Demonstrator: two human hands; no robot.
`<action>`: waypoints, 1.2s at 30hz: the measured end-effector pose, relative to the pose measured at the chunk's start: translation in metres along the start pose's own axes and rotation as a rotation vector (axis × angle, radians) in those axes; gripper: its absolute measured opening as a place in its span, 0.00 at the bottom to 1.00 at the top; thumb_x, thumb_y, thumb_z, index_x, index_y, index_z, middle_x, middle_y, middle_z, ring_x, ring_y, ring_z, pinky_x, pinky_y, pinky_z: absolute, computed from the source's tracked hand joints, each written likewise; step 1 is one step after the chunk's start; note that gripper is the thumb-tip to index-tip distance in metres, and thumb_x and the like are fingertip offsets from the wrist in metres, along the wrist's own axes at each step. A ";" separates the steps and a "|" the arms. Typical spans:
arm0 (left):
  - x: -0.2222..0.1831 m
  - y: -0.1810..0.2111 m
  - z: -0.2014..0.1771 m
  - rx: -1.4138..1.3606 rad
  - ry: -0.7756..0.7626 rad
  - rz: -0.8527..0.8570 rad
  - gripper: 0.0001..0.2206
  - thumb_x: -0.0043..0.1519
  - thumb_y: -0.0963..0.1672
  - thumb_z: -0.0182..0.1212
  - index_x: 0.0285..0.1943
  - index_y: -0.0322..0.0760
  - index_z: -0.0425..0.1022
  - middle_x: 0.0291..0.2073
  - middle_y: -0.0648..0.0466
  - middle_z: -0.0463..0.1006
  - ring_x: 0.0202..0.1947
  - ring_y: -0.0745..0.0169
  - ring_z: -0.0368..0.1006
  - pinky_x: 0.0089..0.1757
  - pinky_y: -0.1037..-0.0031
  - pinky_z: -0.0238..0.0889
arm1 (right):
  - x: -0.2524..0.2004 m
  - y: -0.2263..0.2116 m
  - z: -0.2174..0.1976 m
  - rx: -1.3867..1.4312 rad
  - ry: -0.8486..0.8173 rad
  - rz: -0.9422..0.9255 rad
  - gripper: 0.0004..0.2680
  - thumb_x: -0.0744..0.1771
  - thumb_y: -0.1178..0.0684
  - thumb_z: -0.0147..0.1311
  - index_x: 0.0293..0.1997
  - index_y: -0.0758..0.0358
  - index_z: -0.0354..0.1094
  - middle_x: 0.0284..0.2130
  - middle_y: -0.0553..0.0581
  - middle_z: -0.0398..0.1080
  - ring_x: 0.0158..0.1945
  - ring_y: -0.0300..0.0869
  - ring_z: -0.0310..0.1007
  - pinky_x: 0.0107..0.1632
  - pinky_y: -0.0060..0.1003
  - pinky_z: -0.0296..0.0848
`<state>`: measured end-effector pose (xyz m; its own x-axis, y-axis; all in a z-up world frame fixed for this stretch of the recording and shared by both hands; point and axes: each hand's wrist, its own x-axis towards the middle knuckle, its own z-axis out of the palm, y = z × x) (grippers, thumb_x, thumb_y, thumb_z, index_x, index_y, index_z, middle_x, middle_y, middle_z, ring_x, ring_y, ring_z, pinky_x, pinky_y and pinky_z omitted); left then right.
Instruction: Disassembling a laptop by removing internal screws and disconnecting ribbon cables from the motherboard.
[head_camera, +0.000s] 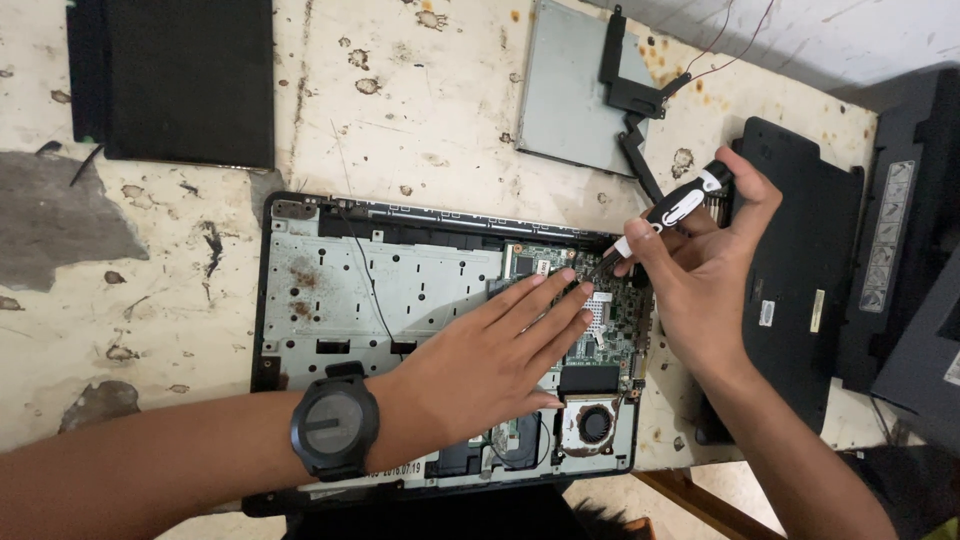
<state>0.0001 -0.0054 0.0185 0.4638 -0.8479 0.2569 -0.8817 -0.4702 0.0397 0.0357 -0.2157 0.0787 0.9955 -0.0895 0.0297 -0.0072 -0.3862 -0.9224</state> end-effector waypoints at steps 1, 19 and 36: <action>0.000 0.000 0.000 -0.008 0.003 -0.001 0.41 0.65 0.64 0.38 0.79 0.36 0.54 0.77 0.44 0.55 0.79 0.41 0.44 0.73 0.55 0.37 | 0.000 0.000 0.000 -0.006 -0.003 0.001 0.23 0.71 0.65 0.54 0.69 0.51 0.40 0.39 0.62 0.67 0.32 0.40 0.69 0.35 0.34 0.80; 0.000 0.000 0.002 -0.012 -0.001 0.001 0.40 0.66 0.63 0.37 0.79 0.36 0.54 0.78 0.44 0.54 0.79 0.41 0.43 0.73 0.55 0.36 | -0.001 -0.002 0.004 -0.006 0.021 -0.022 0.24 0.72 0.65 0.55 0.68 0.50 0.39 0.43 0.65 0.67 0.33 0.42 0.69 0.35 0.34 0.80; -0.002 -0.002 0.002 -0.048 0.064 -0.012 0.41 0.65 0.64 0.43 0.78 0.36 0.58 0.77 0.43 0.56 0.78 0.42 0.45 0.74 0.57 0.37 | -0.025 -0.003 -0.008 -0.211 -0.260 -0.782 0.24 0.73 0.65 0.43 0.77 0.48 0.37 0.54 0.85 0.64 0.58 0.67 0.75 0.61 0.54 0.82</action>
<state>0.0009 -0.0036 0.0162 0.4691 -0.8242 0.3172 -0.8800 -0.4667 0.0888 0.0105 -0.2192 0.0840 0.7110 0.4782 0.5156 0.7003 -0.4149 -0.5809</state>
